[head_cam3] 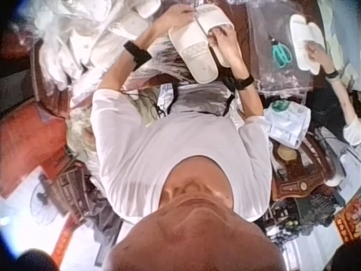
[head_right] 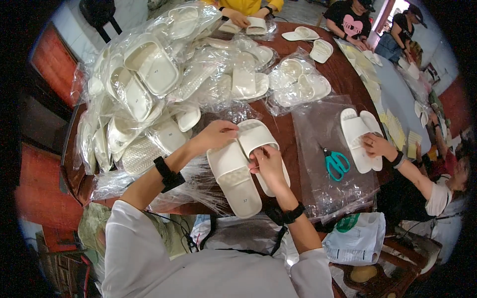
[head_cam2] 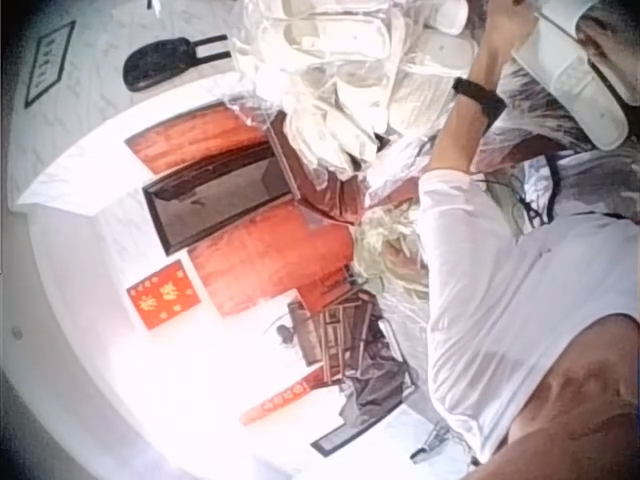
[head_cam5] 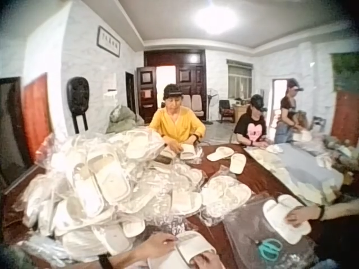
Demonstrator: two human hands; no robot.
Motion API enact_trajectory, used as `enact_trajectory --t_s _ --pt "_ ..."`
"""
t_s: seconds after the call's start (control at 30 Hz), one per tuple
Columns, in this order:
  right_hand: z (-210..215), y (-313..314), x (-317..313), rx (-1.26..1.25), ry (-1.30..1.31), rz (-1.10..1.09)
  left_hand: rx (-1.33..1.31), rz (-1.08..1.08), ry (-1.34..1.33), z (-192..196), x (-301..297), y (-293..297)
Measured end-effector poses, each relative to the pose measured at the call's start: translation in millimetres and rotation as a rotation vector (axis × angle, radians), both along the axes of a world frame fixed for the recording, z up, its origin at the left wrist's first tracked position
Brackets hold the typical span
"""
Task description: Inspecting and packaging pairs of white slippers into plastic bags.
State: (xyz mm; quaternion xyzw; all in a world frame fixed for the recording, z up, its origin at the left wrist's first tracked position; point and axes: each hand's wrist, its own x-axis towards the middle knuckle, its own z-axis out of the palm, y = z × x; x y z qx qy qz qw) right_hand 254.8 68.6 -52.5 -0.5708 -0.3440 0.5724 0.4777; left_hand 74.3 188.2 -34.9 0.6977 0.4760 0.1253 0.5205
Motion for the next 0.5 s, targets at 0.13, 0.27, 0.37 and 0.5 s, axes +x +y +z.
enact_trajectory --t_s 0.13,0.27,0.37,0.5 --pt "2 7 -4 -0.027 0.027 -0.032 0.184 -0.030 0.008 -10 -1 -2" --pt "-11 13 5 -0.041 0.061 0.018 0.140 0.020 -0.026 -14 2 1" --pt "-11 15 4 -0.046 0.126 0.032 0.197 -0.007 -0.009 -18 3 6" --pt "-10 15 5 -0.062 0.118 0.042 0.378 0.036 0.077 -15 9 -1"
